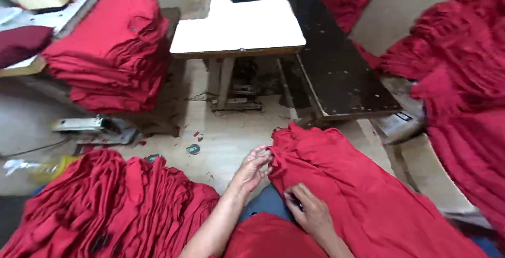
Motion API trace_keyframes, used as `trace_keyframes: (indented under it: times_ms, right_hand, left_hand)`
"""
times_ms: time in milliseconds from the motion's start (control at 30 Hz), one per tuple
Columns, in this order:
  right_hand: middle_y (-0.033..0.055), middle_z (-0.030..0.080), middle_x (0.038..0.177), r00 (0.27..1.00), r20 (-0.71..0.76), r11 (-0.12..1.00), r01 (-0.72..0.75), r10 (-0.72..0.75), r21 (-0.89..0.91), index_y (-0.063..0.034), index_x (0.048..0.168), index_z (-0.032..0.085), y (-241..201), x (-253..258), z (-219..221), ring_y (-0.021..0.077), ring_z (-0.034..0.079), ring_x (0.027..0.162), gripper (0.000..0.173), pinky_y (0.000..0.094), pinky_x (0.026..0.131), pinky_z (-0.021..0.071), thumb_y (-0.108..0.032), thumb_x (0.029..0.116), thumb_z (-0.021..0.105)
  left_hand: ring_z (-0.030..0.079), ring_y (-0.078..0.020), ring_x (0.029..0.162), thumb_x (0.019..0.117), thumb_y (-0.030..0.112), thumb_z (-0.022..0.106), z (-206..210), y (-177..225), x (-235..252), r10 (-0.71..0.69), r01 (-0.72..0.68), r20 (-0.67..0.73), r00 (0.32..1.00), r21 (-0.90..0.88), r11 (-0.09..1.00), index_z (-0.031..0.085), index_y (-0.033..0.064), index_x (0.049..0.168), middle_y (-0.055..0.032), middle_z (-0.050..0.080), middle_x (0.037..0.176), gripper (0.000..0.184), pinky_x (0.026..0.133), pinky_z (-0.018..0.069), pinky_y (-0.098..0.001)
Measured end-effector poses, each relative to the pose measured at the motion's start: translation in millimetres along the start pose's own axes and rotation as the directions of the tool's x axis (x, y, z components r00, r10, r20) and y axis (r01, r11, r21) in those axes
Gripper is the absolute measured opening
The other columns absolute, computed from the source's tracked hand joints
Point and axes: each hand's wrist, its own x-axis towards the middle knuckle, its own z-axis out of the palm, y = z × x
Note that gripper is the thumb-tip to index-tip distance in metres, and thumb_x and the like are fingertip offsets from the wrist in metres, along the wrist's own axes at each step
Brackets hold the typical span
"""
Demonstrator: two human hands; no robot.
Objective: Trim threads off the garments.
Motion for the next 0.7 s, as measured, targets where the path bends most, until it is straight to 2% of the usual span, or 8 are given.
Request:
trace_keyframes:
  times_ms: [100, 133, 233, 367, 467, 533, 600, 700]
  right_hand:
    - [0.0084, 0.07, 0.085, 0.994, -0.063, 0.992, -0.088, 0.094, 0.088, -0.0023, 0.104, 0.069, 2.6, -0.4, -2.0, 0.0155, 0.067, 0.068, 0.024, 0.034, 0.06, 0.0576, -0.024, 0.0954, 0.062]
    - [0.0087, 0.07, 0.085, 0.992, -0.067, 0.99, -0.103, 0.11, 0.101, -0.0018, 0.103, 0.069, 2.6, 0.1, -1.7, 0.0155, 0.068, 0.07, 0.024, 0.0332, 0.063, 0.0579, -0.023, 0.0969, 0.06]
    - [0.0108, 0.07, 0.085, 0.99, -0.061, 0.987, -0.122, 0.128, 0.101, 0.0005, 0.096, 0.071, 3.6, -0.7, -0.2, 0.0178, 0.069, 0.074, 0.026, 0.0339, 0.068, 0.0588, -0.015, 0.0989, 0.05]
    - [0.015, 0.071, 0.092, 0.986, 0.042, 0.975, -0.163, 0.158, 0.15, 0.0042, 0.104, 0.07, -4.9, 2.3, -11.1, 0.0229, 0.07, 0.08, 0.025, 0.0403, 0.073, 0.0597, -0.018, 0.0964, 0.061]
    - [0.0194, 0.071, 0.098, 0.982, 0.089, 0.963, -0.184, 0.17, 0.197, 0.0079, 0.115, 0.066, -12.3, 3.4, -15.8, 0.0252, 0.069, 0.08, 0.045, 0.0441, 0.072, 0.0582, -0.027, 0.0876, 0.075]
    - [0.0194, 0.071, 0.091, 0.991, 0.006, 0.973, -0.135, 0.136, 0.188, 0.0092, 0.109, 0.067, -14.7, 2.5, -14.6, 0.0213, 0.068, 0.074, 0.042, 0.0375, 0.068, 0.0581, -0.024, 0.0856, 0.078]
    - [0.0174, 0.068, 0.08, 0.992, -0.1, 0.986, -0.06, 0.077, 0.158, 0.0088, 0.096, 0.069, -16.4, 4.3, -16.0, 0.0158, 0.064, 0.066, 0.025, 0.0279, 0.064, 0.0551, -0.013, 0.0861, 0.074]
    - [0.0176, 0.07, 0.078, 0.987, -0.153, 0.991, -0.035, 0.055, 0.131, 0.0091, 0.089, 0.07, -35.2, 13.7, -29.7, 0.0142, 0.065, 0.066, 0.016, 0.0225, 0.067, 0.0547, -0.007, 0.0887, 0.07]
  left_hand:
    - [0.063, -0.0213, 0.103, 0.0943, -0.002, 0.06, -14.2, -26.7, -0.3, -0.082, 0.08, 0.009, 0.997, 0.139, 0.987, 0.03, 0.0029, 0.152, -0.0162, 0.061, 0.122, 0.065, 0.087, 0.0552, -0.0404]
    - [0.062, -0.021, 0.104, 0.0935, -0.003, 0.061, -18.8, -34.5, -1.2, -0.122, 0.118, 0.011, 0.993, 0.18, 0.977, 0.032, 0.0007, 0.15, -0.0164, 0.06, 0.123, 0.064, 0.089, 0.0543, -0.0402]
    - [0.063, -0.0118, 0.093, 0.0984, -0.001, 0.058, -25.8, -50.4, -2.4, -0.145, 0.142, -0.013, 0.989, 0.294, 0.945, 0.054, -0.0019, 0.128, -0.0084, 0.065, 0.108, 0.03, 0.084, 0.0542, -0.0324]
    - [0.065, -0.0098, 0.088, 0.1017, 0.007, 0.057, -21.0, -43.9, -8.6, 0.13, -0.138, 0.046, 0.99, 0.33, 0.934, 0.061, -0.0053, 0.119, -0.0079, 0.068, 0.103, 0.022, 0.08, 0.055, -0.0302]
    - [0.067, -0.0077, 0.077, 0.1002, 0.008, 0.059, -6.8, -25.7, -18.5, 0.179, -0.238, 0.227, 0.957, 0.272, 0.932, 0.06, -0.0004, 0.105, -0.0013, 0.068, 0.089, 0.01, 0.072, 0.0577, -0.0283]
    - [0.068, -0.0084, 0.086, 0.0948, 0.003, 0.065, 3.9, -15.9, -26.6, 0.166, -0.285, 0.374, 0.912, 0.29, 0.913, 0.059, -0.0033, 0.11, -0.0041, 0.069, 0.096, 0.018, 0.081, 0.0577, -0.0296]
    - [0.067, -0.0085, 0.092, 0.0968, 0.005, 0.064, 11.4, -10.8, -29.6, 0.18, -0.348, 0.452, 0.874, 0.323, 0.88, 0.058, -0.0048, 0.114, -0.006, 0.068, 0.101, 0.021, 0.087, 0.0569, -0.0305]
    - [0.066, -0.0071, 0.079, 0.1048, 0.015, 0.054, 18.9, -15.8, -26.1, 0.264, -0.388, 0.372, 0.89, 0.316, 0.866, 0.062, -0.0022, 0.11, -0.0021, 0.068, 0.089, 0.02, 0.075, 0.0574, -0.029]
